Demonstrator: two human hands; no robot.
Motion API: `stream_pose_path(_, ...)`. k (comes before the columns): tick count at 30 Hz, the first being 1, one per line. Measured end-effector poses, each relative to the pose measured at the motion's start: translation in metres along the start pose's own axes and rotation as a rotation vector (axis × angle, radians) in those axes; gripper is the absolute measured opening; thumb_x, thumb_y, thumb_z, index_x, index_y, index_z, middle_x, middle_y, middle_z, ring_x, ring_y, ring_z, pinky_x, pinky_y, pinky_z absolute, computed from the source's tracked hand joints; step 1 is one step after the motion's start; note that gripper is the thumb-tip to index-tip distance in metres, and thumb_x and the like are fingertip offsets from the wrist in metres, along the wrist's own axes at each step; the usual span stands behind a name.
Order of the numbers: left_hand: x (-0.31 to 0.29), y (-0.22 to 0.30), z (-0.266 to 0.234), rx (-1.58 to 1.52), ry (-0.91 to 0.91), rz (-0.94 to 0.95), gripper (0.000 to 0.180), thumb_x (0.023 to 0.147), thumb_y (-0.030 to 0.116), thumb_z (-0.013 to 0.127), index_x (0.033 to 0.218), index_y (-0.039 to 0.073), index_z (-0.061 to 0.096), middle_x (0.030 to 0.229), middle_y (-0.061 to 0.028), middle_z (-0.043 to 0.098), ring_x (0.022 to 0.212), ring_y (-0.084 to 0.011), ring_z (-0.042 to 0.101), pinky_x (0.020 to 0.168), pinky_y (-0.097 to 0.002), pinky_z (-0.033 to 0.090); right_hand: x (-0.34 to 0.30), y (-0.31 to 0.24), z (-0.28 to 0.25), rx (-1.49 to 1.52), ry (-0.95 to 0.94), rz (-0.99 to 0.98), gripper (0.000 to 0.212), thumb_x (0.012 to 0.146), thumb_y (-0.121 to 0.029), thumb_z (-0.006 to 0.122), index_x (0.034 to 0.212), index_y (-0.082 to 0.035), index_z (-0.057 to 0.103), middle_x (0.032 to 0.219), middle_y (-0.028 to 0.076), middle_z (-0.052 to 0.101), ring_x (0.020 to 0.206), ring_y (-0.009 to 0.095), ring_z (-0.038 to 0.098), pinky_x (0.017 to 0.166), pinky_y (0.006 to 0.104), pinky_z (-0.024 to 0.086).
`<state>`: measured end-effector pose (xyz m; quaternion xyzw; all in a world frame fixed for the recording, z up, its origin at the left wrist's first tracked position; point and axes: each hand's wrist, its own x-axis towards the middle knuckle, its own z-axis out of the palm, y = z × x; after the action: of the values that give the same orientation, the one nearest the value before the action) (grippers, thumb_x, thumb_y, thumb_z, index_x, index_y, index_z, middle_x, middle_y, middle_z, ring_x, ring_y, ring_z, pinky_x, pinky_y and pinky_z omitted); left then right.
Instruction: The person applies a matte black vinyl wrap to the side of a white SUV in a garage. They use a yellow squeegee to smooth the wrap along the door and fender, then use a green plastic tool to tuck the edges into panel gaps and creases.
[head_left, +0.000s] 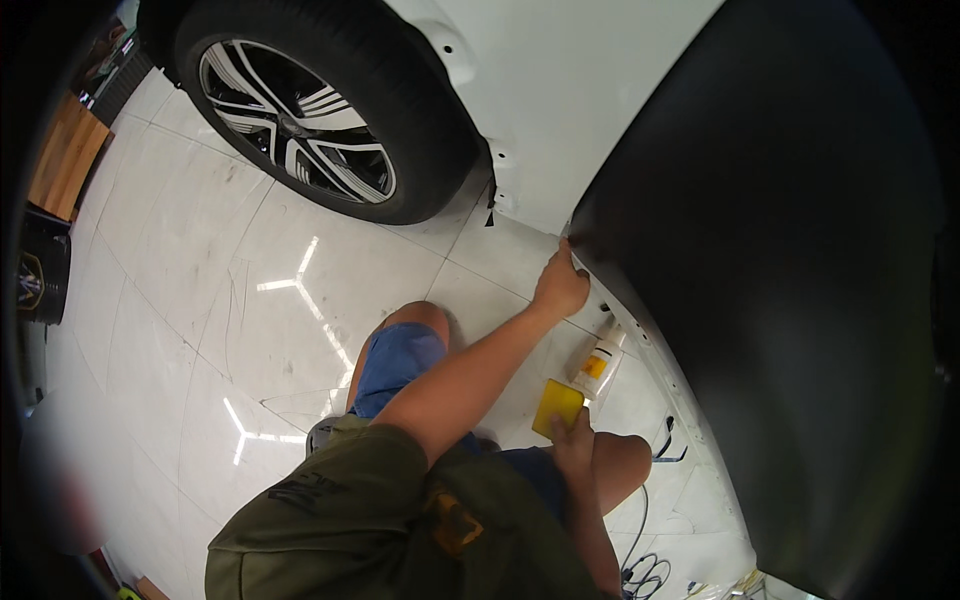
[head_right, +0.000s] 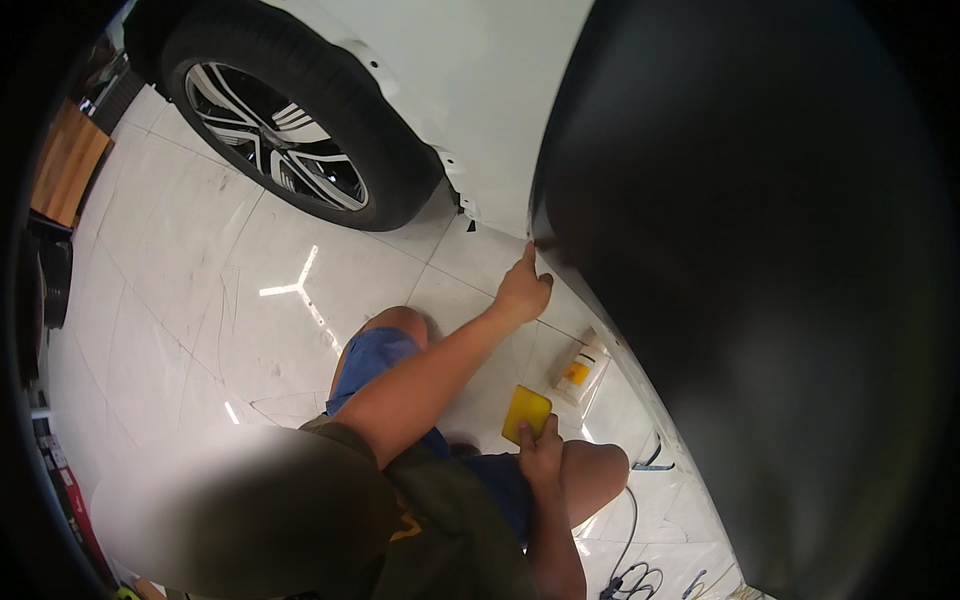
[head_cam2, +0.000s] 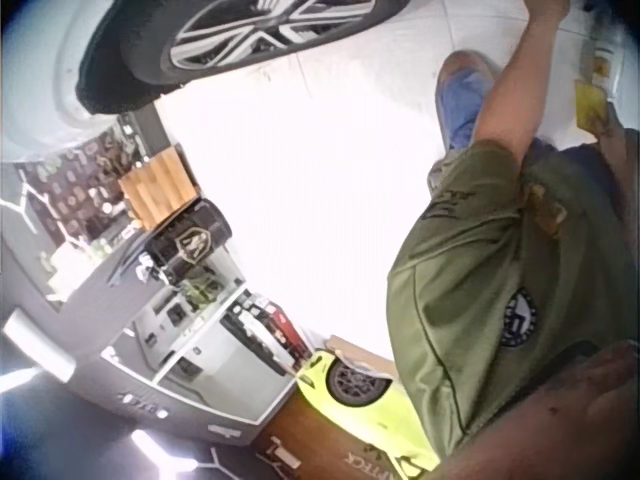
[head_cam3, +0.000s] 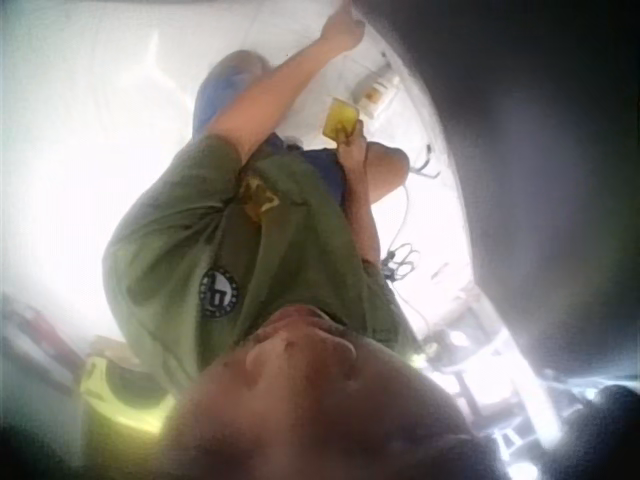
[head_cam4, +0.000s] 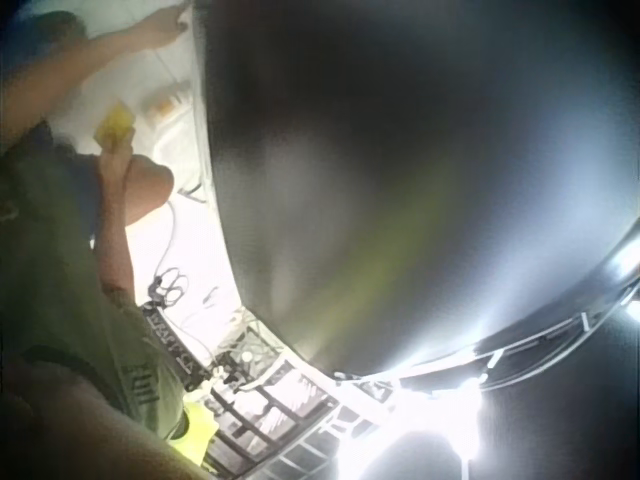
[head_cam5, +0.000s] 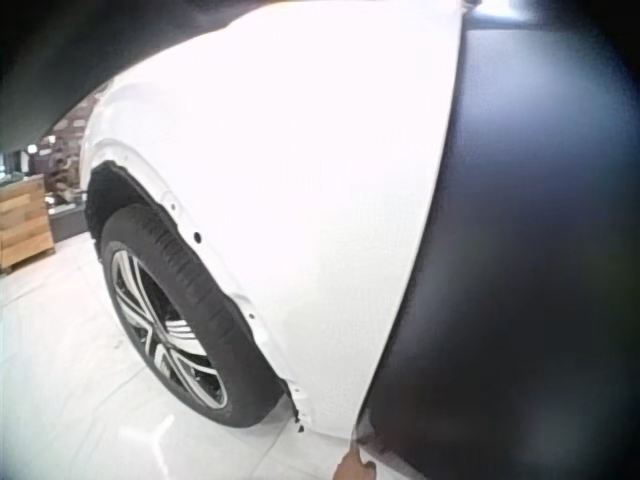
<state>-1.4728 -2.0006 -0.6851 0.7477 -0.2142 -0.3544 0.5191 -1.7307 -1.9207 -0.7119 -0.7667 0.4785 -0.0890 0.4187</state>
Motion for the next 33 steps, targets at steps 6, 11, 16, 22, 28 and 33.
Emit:
stream_pose_path(6, -0.007, 0.003, -0.007, -0.042, 0.198, 0.192, 0.058, 0.088, 0.011, 0.058, 0.140, -0.010, 0.042, 0.136, -0.0303, 0.051, 0.125, -0.0413, 0.052, 0.108, -0.0416, 0.040, 0.004, -0.001, 0.001, -0.115, -0.036, 0.022, 0.033, 0.096, -0.025, 0.059, 0.110, 0.002, 0.047, 0.090, 0.031, 0.066, 0.086, 0.048, 0.066, 0.072, 0.0489, 0.052)
stream_pose_path(11, -0.002, 0.015, -0.015, -0.030, 0.302, 0.269, 0.043, 0.089, 0.011, 0.058, 0.127, -0.009, 0.057, 0.121, -0.0291, 0.062, 0.114, -0.0404, 0.060, 0.100, -0.0403, 0.047, 0.008, 0.001, 0.003, -0.050, -0.056, -0.011, 0.036, 0.095, -0.027, 0.058, 0.113, 0.002, 0.046, 0.091, 0.033, 0.065, 0.087, 0.051, 0.064, 0.074, 0.0529, 0.051)
stream_pose_path(16, 0.000, 0.016, -0.020, -0.034, 0.322, 0.287, 0.041, 0.091, 0.012, 0.056, 0.127, -0.006, 0.059, 0.116, -0.0273, 0.065, 0.109, -0.0370, 0.065, 0.094, -0.0376, 0.050, 0.012, 0.000, 0.006, -0.125, -0.112, 0.064, 0.041, 0.095, -0.029, 0.058, 0.118, 0.002, 0.045, 0.092, 0.034, 0.065, 0.090, 0.052, 0.063, 0.077, 0.0548, 0.050)
stream_pose_path(22, -0.005, 0.025, -0.022, -0.033, 0.351, 0.295, 0.042, 0.093, 0.015, 0.055, 0.129, -0.007, 0.057, 0.118, -0.0266, 0.065, 0.107, -0.0346, 0.066, 0.092, -0.0357, 0.050, 0.010, -0.002, 0.005, -0.145, -0.120, 0.062, 0.043, 0.095, -0.029, 0.058, 0.121, 0.003, 0.045, 0.091, 0.034, 0.065, 0.088, 0.052, 0.062, 0.077, 0.0550, 0.050)
stream_pose_path(28, -0.013, 0.035, -0.021, -0.076, 0.337, 0.282, 0.046, 0.096, 0.019, 0.056, 0.129, -0.012, 0.054, 0.116, -0.0253, 0.067, 0.105, -0.0287, 0.067, 0.092, -0.0324, 0.048, 0.010, 0.004, 0.002, -0.118, -0.104, 0.002, 0.039, 0.094, -0.029, 0.059, 0.117, 0.001, 0.047, 0.089, 0.033, 0.065, 0.088, 0.051, 0.063, 0.075, 0.0550, 0.049)
stream_pose_path(33, -0.019, 0.053, -0.028, -0.145, 0.220, 0.201, 0.050, 0.094, 0.021, 0.056, 0.132, -0.012, 0.052, 0.120, -0.0319, 0.061, 0.113, -0.0384, 0.062, 0.094, -0.0377, 0.048, 0.008, 0.005, 0.001, -0.070, -0.061, -0.050, 0.031, 0.091, -0.022, 0.062, 0.107, 0.001, 0.050, 0.089, 0.029, 0.065, 0.085, 0.048, 0.064, 0.074, 0.0519, 0.050)
